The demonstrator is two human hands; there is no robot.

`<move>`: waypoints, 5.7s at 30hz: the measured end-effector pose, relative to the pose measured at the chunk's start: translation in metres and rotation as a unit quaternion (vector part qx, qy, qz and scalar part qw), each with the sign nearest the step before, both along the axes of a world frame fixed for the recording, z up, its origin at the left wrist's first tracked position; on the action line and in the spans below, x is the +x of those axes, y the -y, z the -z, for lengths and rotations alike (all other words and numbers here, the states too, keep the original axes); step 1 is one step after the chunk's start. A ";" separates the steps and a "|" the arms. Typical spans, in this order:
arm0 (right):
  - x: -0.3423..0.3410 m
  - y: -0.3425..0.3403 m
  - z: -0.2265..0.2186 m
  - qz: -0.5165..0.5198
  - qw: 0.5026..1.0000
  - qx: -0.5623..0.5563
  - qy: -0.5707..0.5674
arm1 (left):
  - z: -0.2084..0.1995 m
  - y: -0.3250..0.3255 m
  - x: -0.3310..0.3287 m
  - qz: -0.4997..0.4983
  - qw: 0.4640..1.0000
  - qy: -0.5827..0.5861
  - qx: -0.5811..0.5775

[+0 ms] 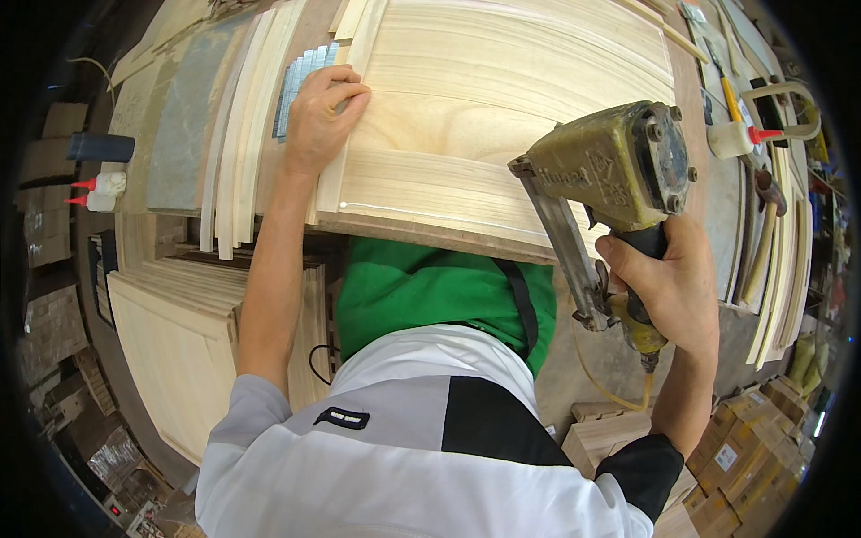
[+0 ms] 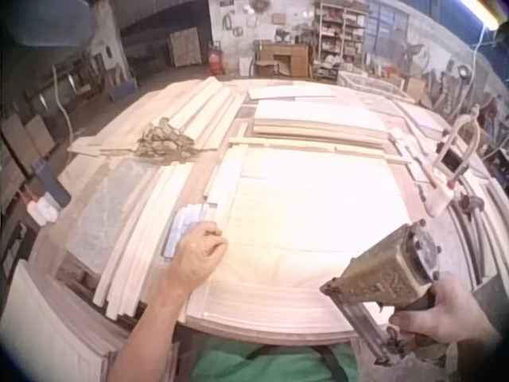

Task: Glue and nail wooden strips to a large wooden panel to form a frame or door.

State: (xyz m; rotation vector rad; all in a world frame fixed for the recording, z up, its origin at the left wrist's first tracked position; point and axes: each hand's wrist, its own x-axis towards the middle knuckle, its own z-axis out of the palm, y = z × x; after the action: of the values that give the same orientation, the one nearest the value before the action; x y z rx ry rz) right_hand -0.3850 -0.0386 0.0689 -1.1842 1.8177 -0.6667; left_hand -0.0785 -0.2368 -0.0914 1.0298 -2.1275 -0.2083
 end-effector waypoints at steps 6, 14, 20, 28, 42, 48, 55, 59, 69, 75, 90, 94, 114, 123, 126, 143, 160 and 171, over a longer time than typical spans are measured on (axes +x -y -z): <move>0.002 0.001 0.001 0.013 1.000 -0.014 -0.004 | 0.001 0.004 0.000 0.017 1.000 -0.010 -0.016; 0.000 0.003 -0.001 0.000 1.000 0.010 0.003 | 0.002 0.006 -0.002 0.024 1.000 0.006 -0.015; 0.000 0.000 0.000 0.004 1.000 0.006 0.010 | 0.005 0.009 -0.003 0.035 0.999 0.015 -0.019; 0.001 0.000 0.002 0.026 0.999 -0.008 -0.024 | -0.006 0.002 -0.001 0.023 0.999 0.027 0.009; 0.006 0.008 -0.007 -0.039 0.998 -0.006 -0.051 | -0.037 -0.122 0.057 0.016 0.957 -0.010 0.289; 0.019 0.007 -0.018 -0.053 0.998 -0.029 -0.018 | -0.046 -0.119 0.033 0.031 0.979 -0.005 0.200; 0.016 0.009 -0.015 -0.056 0.998 -0.017 -0.028 | -0.018 -0.030 -0.008 0.001 0.995 -0.007 0.097; 0.013 0.005 -0.011 -0.021 1.000 -0.019 -0.010 | -0.015 -0.012 -0.011 -0.020 0.995 0.070 0.066; 0.005 0.004 -0.009 -0.040 0.999 -0.003 -0.026 | -0.024 -0.005 -0.018 0.022 1.000 0.003 -0.012; 0.006 0.003 -0.008 -0.033 0.999 -0.009 -0.008 | -0.018 -0.001 -0.022 0.015 1.000 0.004 -0.020; 0.008 -0.002 -0.006 -0.008 1.000 -0.016 -0.018 | -0.016 -0.001 -0.014 0.030 0.999 -0.016 -0.015; 0.004 -0.001 -0.005 -0.019 0.999 0.003 -0.025 | -0.026 -0.022 0.000 0.050 0.991 -0.079 0.100; 0.025 0.011 -0.031 -0.117 0.992 -0.015 -0.042 | -0.050 -0.133 0.020 0.022 0.984 0.061 0.169; 0.016 0.011 -0.037 -0.139 0.989 -0.015 -0.038 | -0.059 -0.139 -0.004 0.027 0.988 0.051 0.143; 0.016 0.014 -0.042 -0.146 0.987 0.013 -0.059 | -0.063 -0.140 -0.008 0.026 0.984 0.032 0.171; 0.024 0.024 -0.046 -0.269 0.958 -0.048 -0.082 | -0.075 -0.149 -0.042 0.040 0.992 -0.022 0.120; 0.012 0.026 -0.066 -0.325 0.931 -0.139 -0.092 | -0.103 -0.155 -0.051 0.014 0.980 0.014 0.198; -0.077 0.033 -0.096 -0.110 0.988 0.014 -0.111 | -0.145 -0.050 -0.116 -0.019 0.987 -0.113 0.112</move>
State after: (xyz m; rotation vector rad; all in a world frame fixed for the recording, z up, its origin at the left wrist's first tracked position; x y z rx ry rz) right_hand -0.4619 -0.0718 0.1653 -1.4622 1.8331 -0.3946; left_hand -0.1942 -0.1863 0.0539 1.1177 -1.9070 -0.5310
